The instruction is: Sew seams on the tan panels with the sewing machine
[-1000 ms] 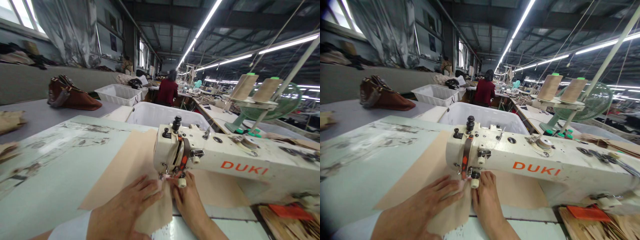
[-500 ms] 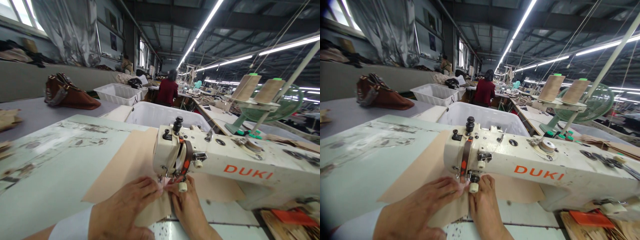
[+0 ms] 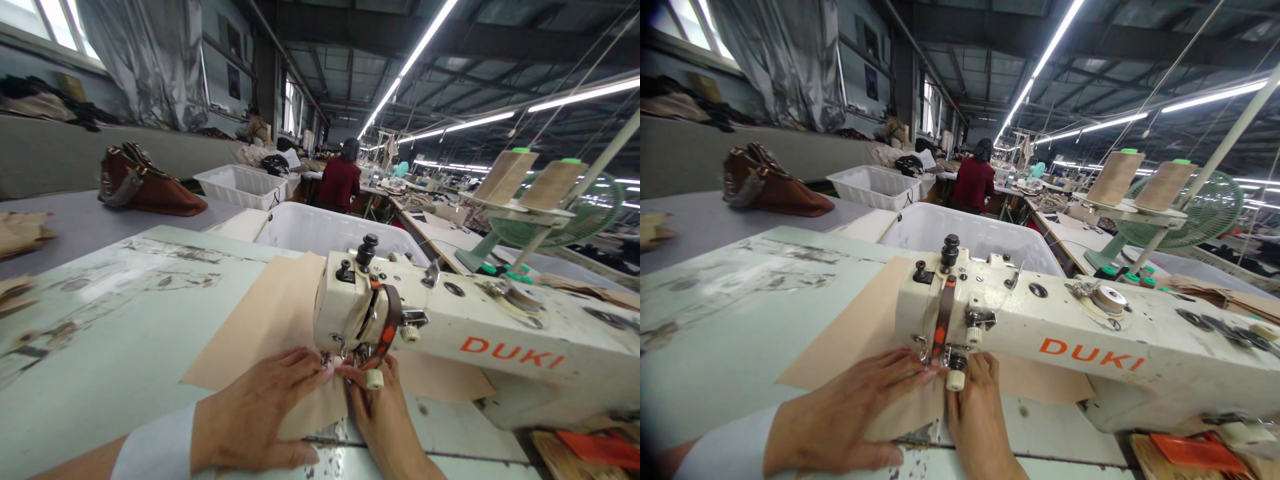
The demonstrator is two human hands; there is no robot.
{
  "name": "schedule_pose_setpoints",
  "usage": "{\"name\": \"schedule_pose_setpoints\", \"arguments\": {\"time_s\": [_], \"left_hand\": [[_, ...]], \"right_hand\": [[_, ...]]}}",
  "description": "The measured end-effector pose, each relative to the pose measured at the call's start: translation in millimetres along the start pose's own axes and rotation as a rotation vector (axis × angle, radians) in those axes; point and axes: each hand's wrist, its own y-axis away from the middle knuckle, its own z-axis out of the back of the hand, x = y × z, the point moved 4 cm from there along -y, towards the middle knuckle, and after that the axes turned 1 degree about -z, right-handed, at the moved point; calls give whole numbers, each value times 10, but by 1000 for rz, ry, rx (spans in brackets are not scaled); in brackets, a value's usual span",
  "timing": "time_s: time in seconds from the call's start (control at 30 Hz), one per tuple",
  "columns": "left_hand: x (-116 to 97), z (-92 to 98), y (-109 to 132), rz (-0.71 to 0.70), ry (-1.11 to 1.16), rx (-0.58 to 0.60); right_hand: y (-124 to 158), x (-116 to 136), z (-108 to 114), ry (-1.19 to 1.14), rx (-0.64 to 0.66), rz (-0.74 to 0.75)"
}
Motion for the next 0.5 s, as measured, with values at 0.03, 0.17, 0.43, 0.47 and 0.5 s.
{"name": "schedule_pose_setpoints", "arguments": {"time_s": [0.03,0.17,0.43,0.47,0.5], "left_hand": [[6,-5,0,2,0,8],[45,-44,17,17,9,35],[29,-15,-32,2,55,1],[36,-23,-30,4,52,1],[45,-35,-26,5,47,1]], "right_hand": [[-6,6,1,-1,-12,-3],[-27,23,7,2,-17,-14],[33,-40,-54,59,3,-83],[26,-61,-66,72,15,-91],[4,-86,-78,84,37,-94]]}}
